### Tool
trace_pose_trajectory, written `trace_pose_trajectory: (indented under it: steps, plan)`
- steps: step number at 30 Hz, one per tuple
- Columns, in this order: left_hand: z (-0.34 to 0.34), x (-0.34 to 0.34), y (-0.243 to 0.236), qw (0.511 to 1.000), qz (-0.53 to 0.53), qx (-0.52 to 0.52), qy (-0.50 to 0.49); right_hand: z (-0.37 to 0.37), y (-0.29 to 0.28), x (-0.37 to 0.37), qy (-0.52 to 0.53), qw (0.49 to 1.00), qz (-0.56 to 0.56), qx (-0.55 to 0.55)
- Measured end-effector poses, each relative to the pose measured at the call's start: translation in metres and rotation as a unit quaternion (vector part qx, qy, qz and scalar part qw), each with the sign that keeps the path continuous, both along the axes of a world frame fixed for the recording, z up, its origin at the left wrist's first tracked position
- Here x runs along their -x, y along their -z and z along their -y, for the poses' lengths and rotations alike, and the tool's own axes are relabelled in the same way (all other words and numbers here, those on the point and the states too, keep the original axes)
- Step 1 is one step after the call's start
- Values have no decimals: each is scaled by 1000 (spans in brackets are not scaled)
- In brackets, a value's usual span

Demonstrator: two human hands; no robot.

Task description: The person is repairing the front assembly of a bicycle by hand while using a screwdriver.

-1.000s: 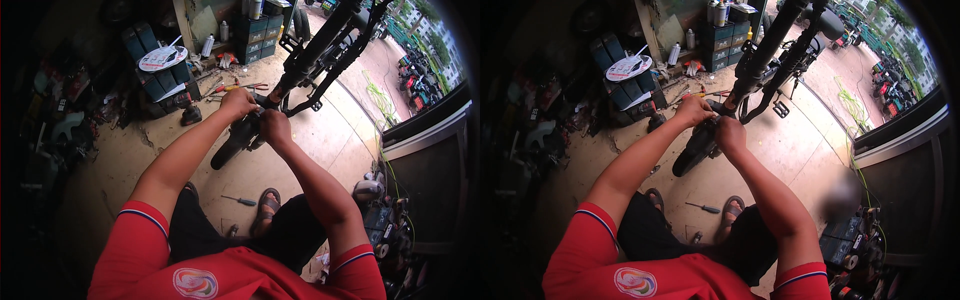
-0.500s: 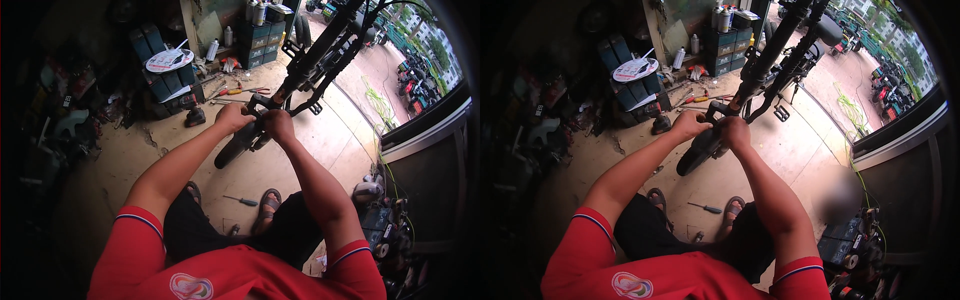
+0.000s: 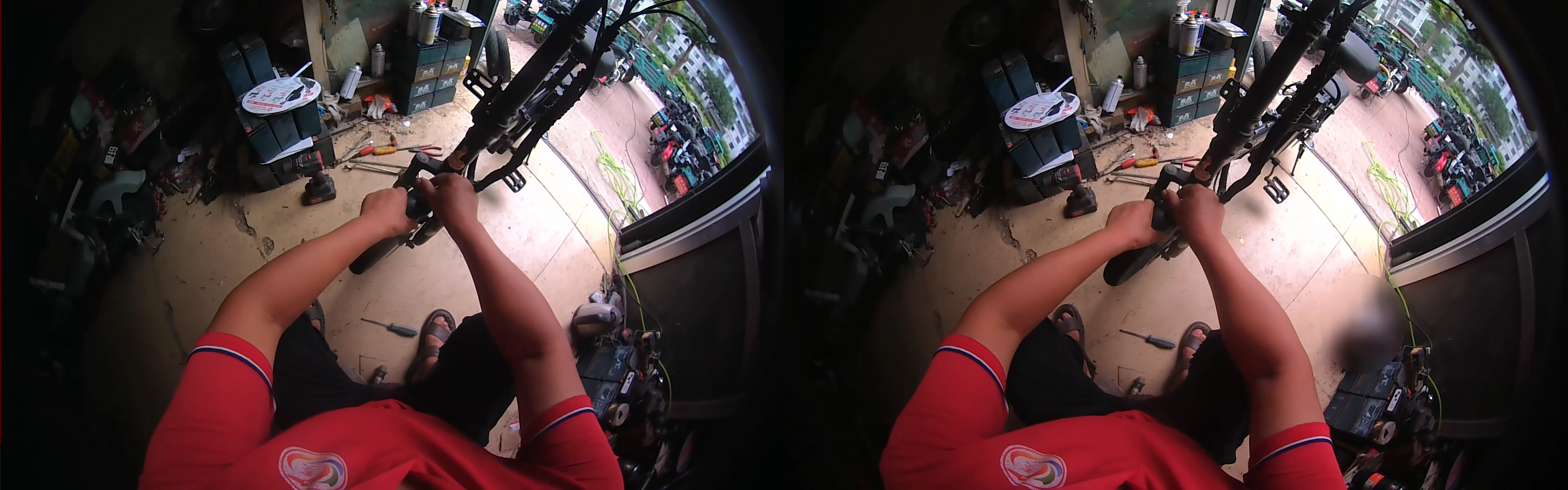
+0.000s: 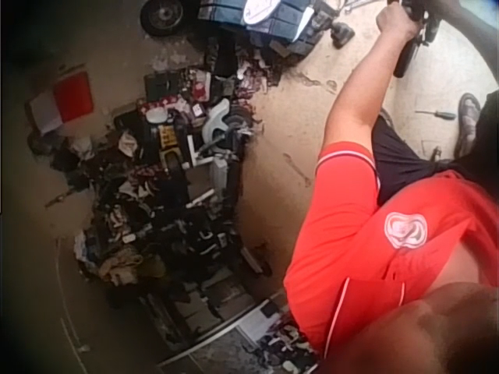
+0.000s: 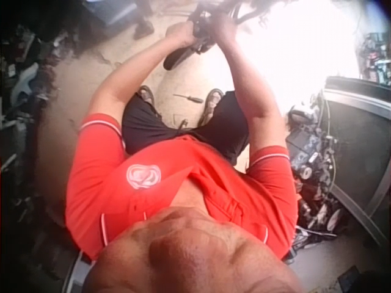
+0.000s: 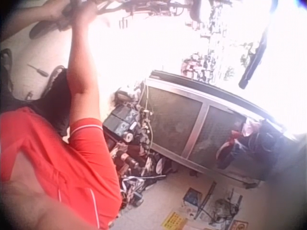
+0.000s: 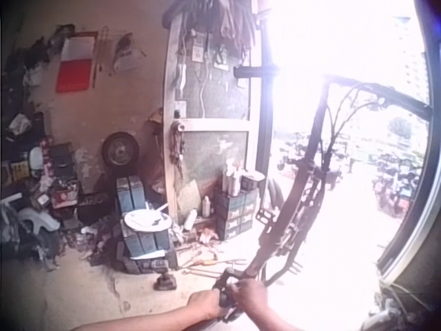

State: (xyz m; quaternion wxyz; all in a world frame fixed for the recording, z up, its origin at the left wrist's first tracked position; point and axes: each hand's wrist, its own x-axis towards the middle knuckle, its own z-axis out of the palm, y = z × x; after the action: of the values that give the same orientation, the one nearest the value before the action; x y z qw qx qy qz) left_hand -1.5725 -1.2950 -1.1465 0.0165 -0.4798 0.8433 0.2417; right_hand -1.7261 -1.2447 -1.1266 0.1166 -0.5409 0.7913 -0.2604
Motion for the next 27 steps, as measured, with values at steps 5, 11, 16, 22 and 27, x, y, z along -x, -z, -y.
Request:
trace_pose_trajectory:
  steps: [5, 11, 16, 22, 27]
  plan:
    - [9, -2, 9, 993, -12, 99, 60, -1, 13, 22, -29, 999, -4, 28]
    - [8, -1, 2, 1000, -6, -6, 9, -36, -6, 42, -27, 980, 136, -143]
    - [16, -1, 2, 998, -38, -46, 1, -46, -4, 64, -5, 970, 18, -241]
    - [42, -1, 1, 990, -78, -86, -80, -45, -1, 23, -94, 981, 71, -155]
    - [62, 10, 30, 984, -145, 37, -96, -37, 2, -8, -57, 988, 74, -124]
